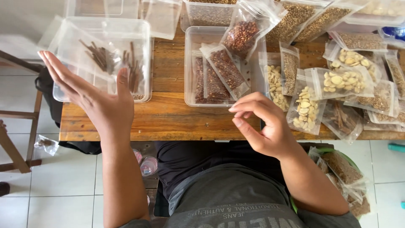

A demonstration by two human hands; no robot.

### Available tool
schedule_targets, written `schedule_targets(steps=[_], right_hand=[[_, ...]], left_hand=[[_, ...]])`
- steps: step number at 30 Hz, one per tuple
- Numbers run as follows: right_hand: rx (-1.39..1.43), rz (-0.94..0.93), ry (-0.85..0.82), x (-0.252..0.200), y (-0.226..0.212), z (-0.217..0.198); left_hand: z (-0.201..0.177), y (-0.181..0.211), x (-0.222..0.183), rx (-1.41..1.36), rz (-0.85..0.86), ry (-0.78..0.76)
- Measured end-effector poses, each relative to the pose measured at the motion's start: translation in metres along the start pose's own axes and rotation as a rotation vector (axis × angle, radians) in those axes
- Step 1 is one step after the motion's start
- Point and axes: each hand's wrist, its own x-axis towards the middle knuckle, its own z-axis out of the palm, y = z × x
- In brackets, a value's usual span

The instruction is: Organizing small plastic bags of various spices into larger plastic storage containers on a wooden table.

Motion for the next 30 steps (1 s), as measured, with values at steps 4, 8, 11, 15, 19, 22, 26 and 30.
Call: schedule_targets(steps=[4, 8, 11, 15, 19, 22, 26, 30], right_hand=[[-0.050, -0.022, 0.062, -0.022, 0.024, -0.017], [-0.301, -0.018, 0.232, -0.051, 0.041, -0.041], [-0.444, 0.076, 0.311, -0.069, 0.031, -0.059], [-0.552, 0.244, 0.406, -0.095, 0.018, -0.077], [-0.652, 0.412, 0.454, -0.127, 0.015, -0.097], [-0.782, 0.521, 0.456, -0.155, 0.026, -0.115], [-0.823, 0.461, 0.390, -0.181, 0.043, -0.127], [-0.875, 0.478, 0.399, -0.185, 0.048, -0.127]], left_hand=[[-0.005, 0.043, 0.003, -0.090, 0.065, 0.019], [0.011, 0.070, -0.007, -0.243, 0.358, 0.089], [0.017, 0.099, -0.026, -0.278, 0.512, 0.037], [0.022, 0.140, -0.058, -0.346, 0.710, -0.146], [0.041, 0.175, -0.089, -0.479, 0.887, -0.311], [0.063, 0.200, -0.112, -0.519, 1.042, -0.414], [0.086, 0.240, -0.146, -0.643, 1.044, -0.441], [0.113, 0.264, -0.173, -0.621, 1.042, -0.455]])
